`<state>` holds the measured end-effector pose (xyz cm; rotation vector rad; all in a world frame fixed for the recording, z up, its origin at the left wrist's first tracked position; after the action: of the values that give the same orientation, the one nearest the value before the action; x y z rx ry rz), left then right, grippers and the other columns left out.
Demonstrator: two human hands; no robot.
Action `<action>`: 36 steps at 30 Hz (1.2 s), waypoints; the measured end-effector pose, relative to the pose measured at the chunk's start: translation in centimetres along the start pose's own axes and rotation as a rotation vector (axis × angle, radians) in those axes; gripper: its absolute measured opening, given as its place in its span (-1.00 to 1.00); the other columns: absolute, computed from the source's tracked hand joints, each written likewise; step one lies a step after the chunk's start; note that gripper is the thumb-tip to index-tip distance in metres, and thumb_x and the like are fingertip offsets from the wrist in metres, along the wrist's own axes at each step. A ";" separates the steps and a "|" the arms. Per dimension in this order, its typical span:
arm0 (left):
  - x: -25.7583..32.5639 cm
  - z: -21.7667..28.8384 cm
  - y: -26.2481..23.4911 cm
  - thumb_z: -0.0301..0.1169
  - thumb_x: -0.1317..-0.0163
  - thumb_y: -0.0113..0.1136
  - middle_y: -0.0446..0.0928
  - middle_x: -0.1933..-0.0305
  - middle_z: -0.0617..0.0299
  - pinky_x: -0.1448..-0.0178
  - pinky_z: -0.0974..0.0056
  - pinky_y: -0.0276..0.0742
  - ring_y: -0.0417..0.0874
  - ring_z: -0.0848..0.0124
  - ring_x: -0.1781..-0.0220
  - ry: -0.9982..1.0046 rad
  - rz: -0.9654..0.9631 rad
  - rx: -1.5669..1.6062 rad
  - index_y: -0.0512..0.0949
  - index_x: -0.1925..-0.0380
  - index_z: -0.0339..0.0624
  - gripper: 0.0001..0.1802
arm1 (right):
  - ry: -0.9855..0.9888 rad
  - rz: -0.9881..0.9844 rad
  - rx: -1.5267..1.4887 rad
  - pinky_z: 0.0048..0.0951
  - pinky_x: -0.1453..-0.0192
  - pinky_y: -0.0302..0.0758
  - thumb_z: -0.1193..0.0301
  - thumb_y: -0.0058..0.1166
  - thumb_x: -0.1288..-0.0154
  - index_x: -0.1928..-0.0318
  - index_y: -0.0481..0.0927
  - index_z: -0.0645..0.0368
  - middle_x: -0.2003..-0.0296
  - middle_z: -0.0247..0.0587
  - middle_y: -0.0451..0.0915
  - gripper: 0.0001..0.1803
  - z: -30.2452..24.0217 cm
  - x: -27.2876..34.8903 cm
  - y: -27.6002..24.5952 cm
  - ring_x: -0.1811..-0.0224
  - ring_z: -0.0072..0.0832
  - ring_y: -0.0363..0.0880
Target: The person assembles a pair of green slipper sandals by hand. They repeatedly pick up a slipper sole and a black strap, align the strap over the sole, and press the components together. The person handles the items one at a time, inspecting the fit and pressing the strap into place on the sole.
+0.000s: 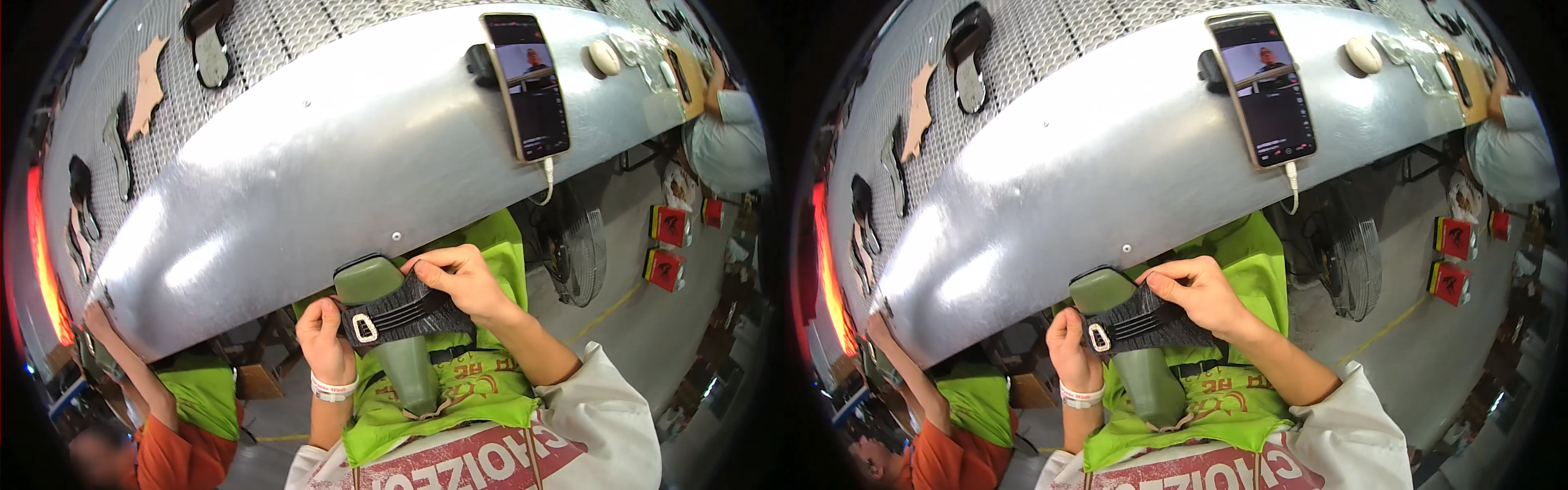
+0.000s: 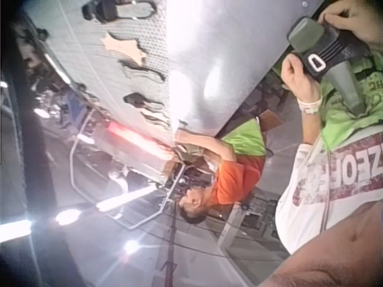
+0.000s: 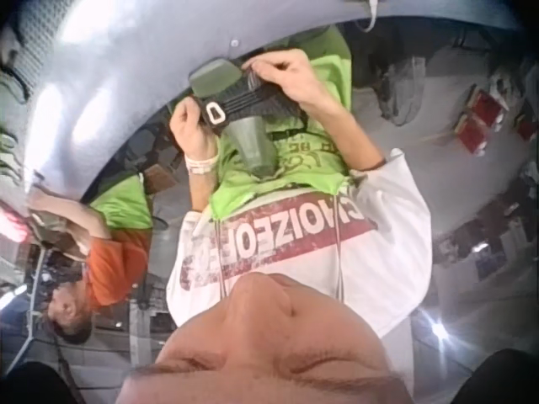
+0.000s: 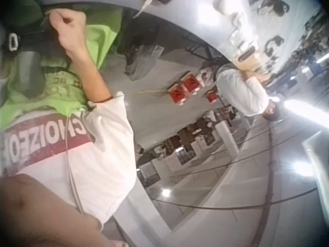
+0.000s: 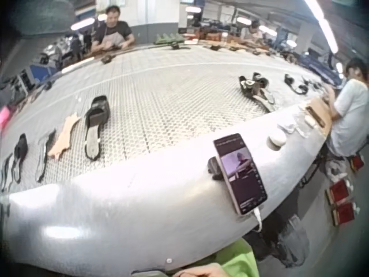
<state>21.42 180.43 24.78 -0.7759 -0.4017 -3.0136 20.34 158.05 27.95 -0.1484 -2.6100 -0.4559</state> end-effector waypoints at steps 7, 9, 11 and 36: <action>0.7 -0.7 -2.2 -0.32 -0.33 0.09 0.54 0.18 0.14 0.08 0.19 0.52 0.55 0.27 0.18 -0.167 -0.010 0.451 0.50 0.12 -0.24 -0.76 | -0.314 -0.011 0.223 -0.47 0.37 0.41 0.50 0.21 -0.21 0.29 0.69 0.32 0.51 -0.16 0.60 -0.88 -3.2 2.6 3.6 0.49 -0.45 0.51; -0.1 -0.6 -1.4 -0.33 -0.34 0.09 0.41 0.35 0.14 0.23 0.17 0.49 0.43 0.31 0.34 0.039 -0.369 0.597 0.44 0.29 -0.23 -0.82 | -0.361 -0.020 0.245 -0.44 0.41 0.39 0.51 0.23 -0.19 0.32 0.69 0.31 0.52 -0.14 0.59 -0.90 -3.6 3.1 4.3 0.51 -0.42 0.50; -0.3 -0.6 -1.7 -0.36 -0.33 0.10 0.39 0.39 0.13 0.26 0.20 0.48 0.41 0.32 0.38 0.052 -0.441 0.599 0.40 0.35 -0.25 -0.81 | -0.384 -0.033 0.280 -0.42 0.43 0.36 0.52 0.24 -0.17 0.35 0.68 0.31 0.53 -0.13 0.58 -0.91 -3.7 3.4 4.6 0.53 -0.41 0.49; 2.0 5.8 0.4 -0.50 -0.31 0.13 0.41 0.53 0.35 0.42 0.42 0.20 0.31 0.60 0.50 0.212 -0.102 -0.253 0.51 0.44 -0.42 -0.82 | -0.371 -0.235 0.211 -0.45 0.03 0.36 0.41 0.30 -0.07 0.22 0.54 0.39 0.22 -0.14 0.52 -0.67 -1.1 1.0 2.1 0.16 -0.42 0.46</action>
<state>22.47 181.62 30.75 -0.4451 -0.0582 -3.2395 20.36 159.65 29.94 0.1624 -3.0366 -0.2456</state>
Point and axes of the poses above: each hand's wrist, its own x-axis away from the middle knuckle, its own y-axis out of the palm, z = x × y, the point moved 1 cm from there along -x, towards the middle knuckle
